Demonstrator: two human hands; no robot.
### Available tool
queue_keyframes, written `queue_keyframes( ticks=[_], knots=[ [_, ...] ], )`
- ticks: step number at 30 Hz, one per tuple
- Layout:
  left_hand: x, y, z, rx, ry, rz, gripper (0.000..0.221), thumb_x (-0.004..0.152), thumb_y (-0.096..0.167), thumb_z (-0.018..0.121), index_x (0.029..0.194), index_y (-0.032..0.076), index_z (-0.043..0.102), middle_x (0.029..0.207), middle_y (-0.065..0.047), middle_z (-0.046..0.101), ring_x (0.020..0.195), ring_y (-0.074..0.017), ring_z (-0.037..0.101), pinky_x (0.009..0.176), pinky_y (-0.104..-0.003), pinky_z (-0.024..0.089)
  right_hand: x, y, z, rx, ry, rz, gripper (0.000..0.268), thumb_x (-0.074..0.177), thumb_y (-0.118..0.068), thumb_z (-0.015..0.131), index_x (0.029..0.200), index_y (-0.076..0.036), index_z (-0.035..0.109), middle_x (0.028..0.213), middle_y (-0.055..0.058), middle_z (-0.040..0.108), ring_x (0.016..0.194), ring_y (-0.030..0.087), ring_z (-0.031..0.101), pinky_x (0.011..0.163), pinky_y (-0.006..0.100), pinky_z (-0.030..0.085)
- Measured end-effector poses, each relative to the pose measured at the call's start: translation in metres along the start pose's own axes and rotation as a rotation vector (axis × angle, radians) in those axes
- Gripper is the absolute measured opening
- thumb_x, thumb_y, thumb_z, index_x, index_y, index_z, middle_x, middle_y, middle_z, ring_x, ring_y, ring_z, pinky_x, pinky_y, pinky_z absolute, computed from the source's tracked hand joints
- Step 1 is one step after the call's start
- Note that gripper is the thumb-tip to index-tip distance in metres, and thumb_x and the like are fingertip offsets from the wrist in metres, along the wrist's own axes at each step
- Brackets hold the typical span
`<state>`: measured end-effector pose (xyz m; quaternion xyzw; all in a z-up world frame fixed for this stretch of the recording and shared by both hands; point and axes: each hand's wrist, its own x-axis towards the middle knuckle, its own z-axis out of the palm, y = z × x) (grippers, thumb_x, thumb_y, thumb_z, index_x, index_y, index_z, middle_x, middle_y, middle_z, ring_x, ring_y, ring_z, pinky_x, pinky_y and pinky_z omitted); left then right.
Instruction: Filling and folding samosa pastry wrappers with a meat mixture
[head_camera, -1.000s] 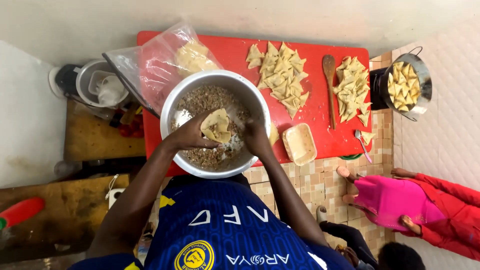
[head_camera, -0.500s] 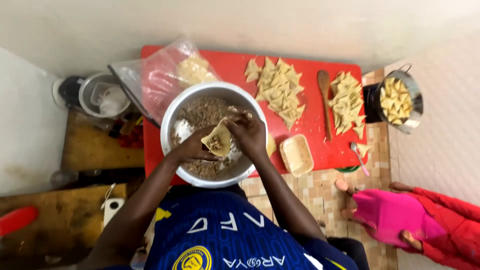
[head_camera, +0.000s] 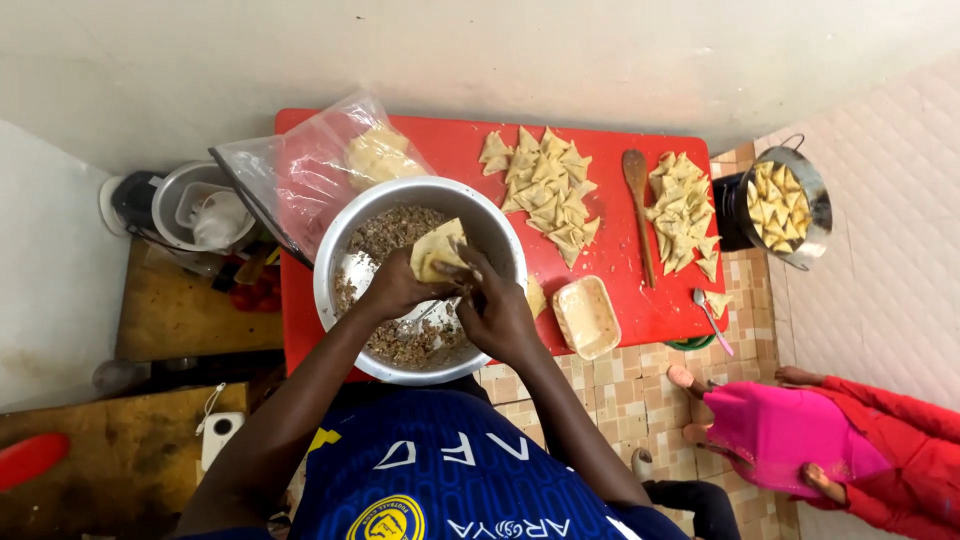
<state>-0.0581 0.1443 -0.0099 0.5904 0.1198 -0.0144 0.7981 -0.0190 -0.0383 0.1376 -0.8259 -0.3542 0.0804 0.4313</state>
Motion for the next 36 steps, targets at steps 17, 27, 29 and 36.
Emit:
queue_keyframes(
  ticks=[17,27,29,36],
  knots=[
    [-0.003,-0.057,0.029,-0.53,-0.068,-0.03,0.041,0.078,-0.013,0.099,0.114,-0.015,0.078,0.096,-0.029,0.08,0.085,-0.0422,0.081,0.079,-0.061,0.072,-0.011,0.055,0.016,0.138,0.082,0.325,0.03,0.089,-0.021,0.097,0.11,-0.008,0.081,0.087,0.021,0.084,0.087,0.038,0.084,0.08,0.048,0.062],
    [-0.004,-0.019,0.077,-0.887,-0.287,0.078,0.07,0.124,0.041,0.059,0.176,-0.001,0.039,0.172,-0.023,0.054,0.128,-0.0353,0.078,0.098,-0.042,0.071,-0.048,0.115,0.004,-0.112,0.245,-0.072,0.04,0.096,-0.014,0.095,0.133,-0.016,0.083,0.135,0.011,0.071,0.131,0.036,0.072,0.115,0.048,0.054],
    [0.012,-0.068,0.079,-0.761,-0.181,0.001,0.053,0.116,0.028,0.072,0.159,0.001,0.055,0.149,-0.018,0.067,0.12,-0.0307,0.08,0.097,-0.04,0.07,-0.058,0.139,0.002,-0.059,0.279,-0.017,0.04,0.092,-0.008,0.098,0.128,-0.01,0.082,0.124,0.014,0.076,0.123,0.037,0.075,0.112,0.049,0.056],
    [0.031,-0.101,0.084,-0.564,0.097,-0.312,0.038,0.095,-0.006,0.087,0.132,-0.001,0.077,0.105,-0.008,0.074,0.089,-0.0201,0.078,0.078,-0.036,0.065,-0.126,0.212,-0.07,-0.153,0.501,0.404,0.028,0.094,-0.005,0.092,0.119,-0.019,0.088,0.099,0.003,0.086,0.091,0.025,0.081,0.104,0.042,0.059]
  ],
)
